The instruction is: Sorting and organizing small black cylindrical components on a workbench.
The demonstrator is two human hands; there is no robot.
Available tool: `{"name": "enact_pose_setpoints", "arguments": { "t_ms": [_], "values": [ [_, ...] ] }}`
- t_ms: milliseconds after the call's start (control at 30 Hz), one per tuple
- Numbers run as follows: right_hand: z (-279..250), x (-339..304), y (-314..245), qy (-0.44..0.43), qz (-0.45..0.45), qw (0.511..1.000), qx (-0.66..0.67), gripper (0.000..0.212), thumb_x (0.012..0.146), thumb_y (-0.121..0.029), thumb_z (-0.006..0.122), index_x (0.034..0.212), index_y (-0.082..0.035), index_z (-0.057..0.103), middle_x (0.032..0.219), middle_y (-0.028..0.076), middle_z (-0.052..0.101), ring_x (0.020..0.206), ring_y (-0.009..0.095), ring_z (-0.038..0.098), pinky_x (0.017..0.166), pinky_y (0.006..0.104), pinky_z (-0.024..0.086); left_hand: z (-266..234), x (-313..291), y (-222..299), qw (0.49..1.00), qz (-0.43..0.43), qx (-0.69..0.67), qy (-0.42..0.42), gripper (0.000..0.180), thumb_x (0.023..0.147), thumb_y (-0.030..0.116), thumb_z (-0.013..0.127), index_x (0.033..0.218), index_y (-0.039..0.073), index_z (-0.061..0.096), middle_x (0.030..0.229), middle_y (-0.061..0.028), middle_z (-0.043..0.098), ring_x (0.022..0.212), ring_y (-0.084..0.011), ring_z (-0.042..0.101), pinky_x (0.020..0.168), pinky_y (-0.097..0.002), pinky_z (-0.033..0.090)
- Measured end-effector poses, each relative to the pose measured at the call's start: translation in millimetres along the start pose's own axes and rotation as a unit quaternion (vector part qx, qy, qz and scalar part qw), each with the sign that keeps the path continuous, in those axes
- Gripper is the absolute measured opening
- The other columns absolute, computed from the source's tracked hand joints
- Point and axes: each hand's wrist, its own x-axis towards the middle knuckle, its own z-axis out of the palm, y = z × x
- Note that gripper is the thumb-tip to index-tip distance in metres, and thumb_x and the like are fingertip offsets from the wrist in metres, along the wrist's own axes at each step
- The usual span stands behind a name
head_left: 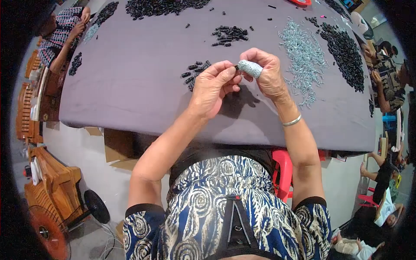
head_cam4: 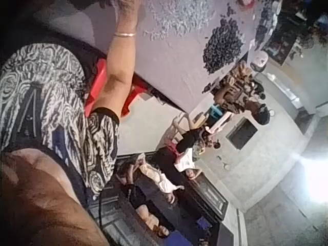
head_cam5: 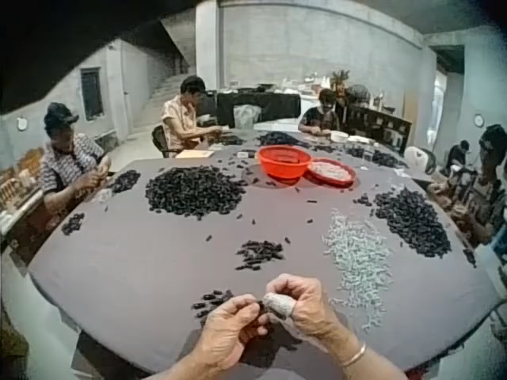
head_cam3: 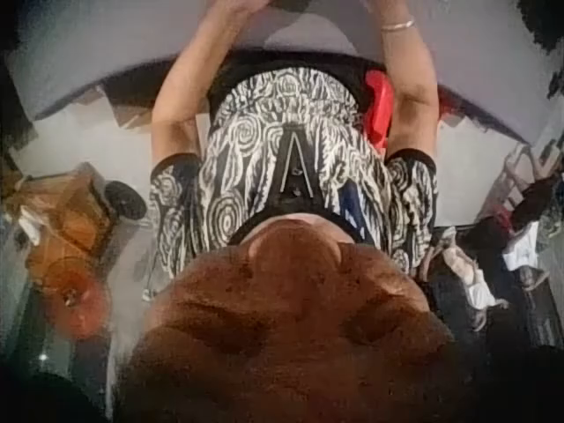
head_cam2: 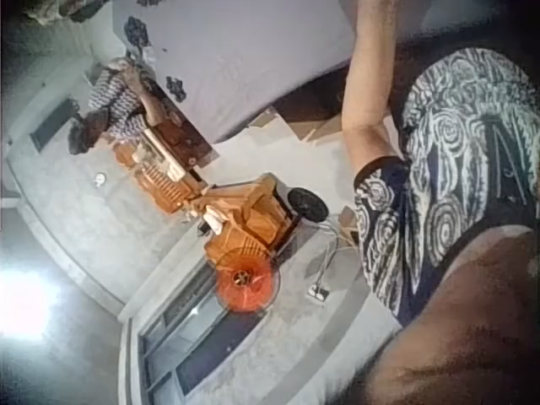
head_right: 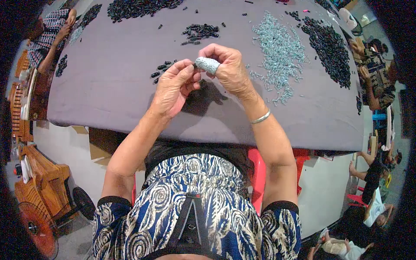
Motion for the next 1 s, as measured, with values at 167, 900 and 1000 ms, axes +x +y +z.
{"name": "enact_pose_setpoints", "arguments": {
  "t_ms": [167,900,1000],
  "values": [
    [3,-1,-5,-0.017,0.023,1.0,-0.011,0.008,0.083,-0.012,0.064,0.086,-0.006,0.06,0.077,-0.003,0.058,0.063,0.002,0.05,0.05,0.0166,0.039,8,-3,3,0.967,0.08,0.242,0.028,0.02,0.087,0.008,0.061,0.104,-0.001,0.06,0.084,-0.0054,0.065,0.074,-0.0109,0.062,0.064,-0.0223,0.052],
    [-34,11,-7,0.148,0.045,0.968,-0.196,0.01,0.083,-0.007,0.057,0.09,-0.003,0.063,0.071,0.002,0.061,0.054,0.005,0.05,0.047,0.0202,0.041,-4,2,30,0.963,0.09,0.251,0.045,0.014,0.078,0.006,0.069,0.091,0.001,0.066,0.077,-0.0026,0.062,0.063,-0.0071,0.055,0.056,-0.0202,0.047],
    [-49,12,1,0.116,-0.028,0.934,-0.338,0.011,0.086,-0.011,0.059,0.091,-0.003,0.063,0.073,-0.002,0.059,0.065,0.006,0.053,0.054,0.0206,0.042,-11,6,30,0.959,0.116,0.255,0.036,0.015,0.078,0.005,0.068,0.093,0.0,0.066,0.078,-0.0028,0.063,0.064,-0.007,0.056,0.057,-0.0202,0.048]
  ]
}}
